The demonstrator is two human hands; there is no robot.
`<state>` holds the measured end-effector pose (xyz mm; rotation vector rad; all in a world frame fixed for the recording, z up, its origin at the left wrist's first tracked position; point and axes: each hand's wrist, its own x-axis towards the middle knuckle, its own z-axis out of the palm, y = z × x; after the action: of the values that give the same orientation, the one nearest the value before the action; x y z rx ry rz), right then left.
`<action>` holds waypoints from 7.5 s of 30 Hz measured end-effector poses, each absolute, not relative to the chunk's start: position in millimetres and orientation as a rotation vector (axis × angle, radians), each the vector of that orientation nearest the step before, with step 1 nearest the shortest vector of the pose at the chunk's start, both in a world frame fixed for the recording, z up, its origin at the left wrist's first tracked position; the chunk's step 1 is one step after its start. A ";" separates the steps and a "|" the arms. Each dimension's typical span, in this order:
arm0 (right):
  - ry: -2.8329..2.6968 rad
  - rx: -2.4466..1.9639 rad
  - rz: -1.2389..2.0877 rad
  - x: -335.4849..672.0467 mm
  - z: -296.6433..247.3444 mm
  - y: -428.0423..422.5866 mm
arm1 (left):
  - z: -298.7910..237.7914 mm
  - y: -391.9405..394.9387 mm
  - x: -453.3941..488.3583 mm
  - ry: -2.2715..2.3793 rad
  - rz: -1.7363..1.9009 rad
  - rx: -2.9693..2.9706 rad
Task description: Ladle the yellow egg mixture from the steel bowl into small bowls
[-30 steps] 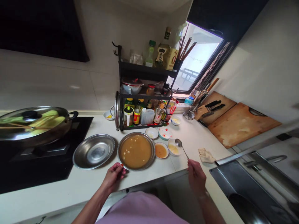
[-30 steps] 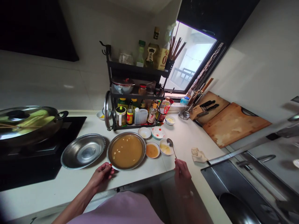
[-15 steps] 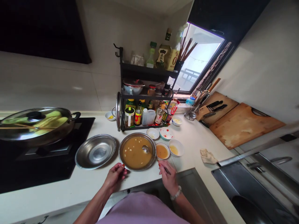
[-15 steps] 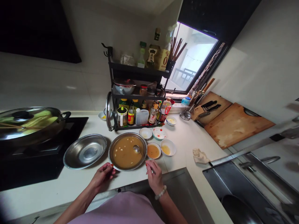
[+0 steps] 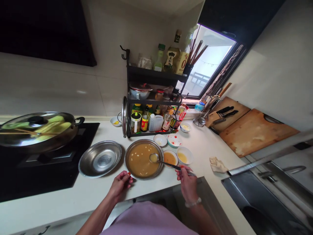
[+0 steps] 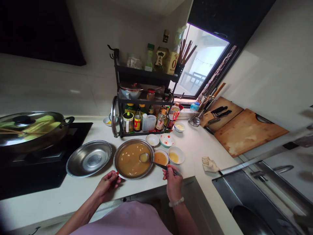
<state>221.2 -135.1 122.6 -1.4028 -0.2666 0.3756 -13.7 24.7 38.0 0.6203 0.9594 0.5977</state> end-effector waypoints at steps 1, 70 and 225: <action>-0.255 -1.399 0.370 224.5 125.8 -137.9 | 37.3 24.9 -13.9 0.959 0.597 0.620; -0.249 -1.435 0.346 235.1 126.8 -151.0 | 36.3 24.0 -13.7 0.969 0.608 0.626; -0.208 -1.404 0.217 256.2 141.9 -157.5 | 39.4 24.3 -13.6 0.990 0.587 0.608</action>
<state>256.2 -157.5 141.9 -1.4038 -0.2076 0.2167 -13.6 24.3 39.4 0.6083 0.9898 0.5868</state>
